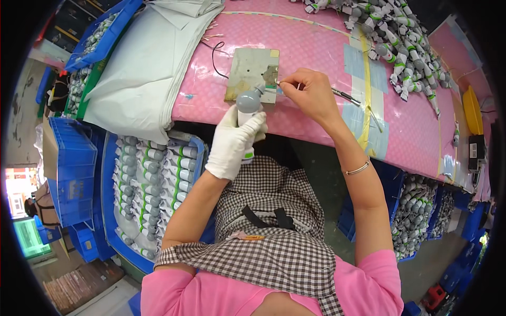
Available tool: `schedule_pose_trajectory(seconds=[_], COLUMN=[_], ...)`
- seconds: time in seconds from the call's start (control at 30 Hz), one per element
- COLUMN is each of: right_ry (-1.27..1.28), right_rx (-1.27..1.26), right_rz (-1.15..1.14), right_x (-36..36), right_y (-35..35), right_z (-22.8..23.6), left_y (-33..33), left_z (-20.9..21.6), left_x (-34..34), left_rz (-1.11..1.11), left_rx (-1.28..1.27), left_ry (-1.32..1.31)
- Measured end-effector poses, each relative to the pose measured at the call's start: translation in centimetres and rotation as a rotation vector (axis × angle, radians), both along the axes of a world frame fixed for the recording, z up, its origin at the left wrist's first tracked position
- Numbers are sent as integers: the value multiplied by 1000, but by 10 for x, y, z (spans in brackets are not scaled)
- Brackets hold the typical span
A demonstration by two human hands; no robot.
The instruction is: Applying seals or components to the necks of plastic tubes and organizing them into a crate.
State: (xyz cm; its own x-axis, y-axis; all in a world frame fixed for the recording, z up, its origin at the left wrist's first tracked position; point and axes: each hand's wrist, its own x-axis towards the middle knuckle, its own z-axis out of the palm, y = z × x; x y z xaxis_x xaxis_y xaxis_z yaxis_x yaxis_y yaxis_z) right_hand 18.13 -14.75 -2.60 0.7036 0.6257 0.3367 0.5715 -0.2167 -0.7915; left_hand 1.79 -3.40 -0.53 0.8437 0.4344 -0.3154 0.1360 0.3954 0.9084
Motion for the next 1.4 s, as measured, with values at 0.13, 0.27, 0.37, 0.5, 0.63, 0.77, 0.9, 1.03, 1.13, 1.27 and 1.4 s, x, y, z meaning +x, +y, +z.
schedule_pose_trajectory(seconds=[0.13,0.27,0.37,0.5,0.63,0.77,0.9,1.03,1.13,1.27,1.4], right_ry=[-41,75,196,444,312,424,473,-375,283,341,-105], right_rx=[-55,-240,-300,-382,-396,-318,-351,-366,240,515,601], right_rz=[-12,114,160,192,169,172,181,-270,-170,-155,-91], right_x=[12,22,27,36,33,32,33,-7,-45,-97,-145], right_y=[4,7,11,17,19,18,18,8,-11,-19,5], right_z=[7,25,34,39,35,29,43,50,46,17,-4], left_y=[16,31,33,33,31,33,31,32,34,35,36], left_z=[3,7,7,6,2,-1,-2,-3,-2,5,0], left_x=[12,20,19,20,22,21,23,13,1,-9,-23], left_rz=[-67,-179,-201,-164,-141,-151,-166,-178,-280,-102,91], left_rx=[53,-94,-138,-213,-226,-229,-220,-572,-833,-948,-1060], left_ry=[-19,-40,-65,-84,-110,-159,-181,-180,-317,-351,-480])
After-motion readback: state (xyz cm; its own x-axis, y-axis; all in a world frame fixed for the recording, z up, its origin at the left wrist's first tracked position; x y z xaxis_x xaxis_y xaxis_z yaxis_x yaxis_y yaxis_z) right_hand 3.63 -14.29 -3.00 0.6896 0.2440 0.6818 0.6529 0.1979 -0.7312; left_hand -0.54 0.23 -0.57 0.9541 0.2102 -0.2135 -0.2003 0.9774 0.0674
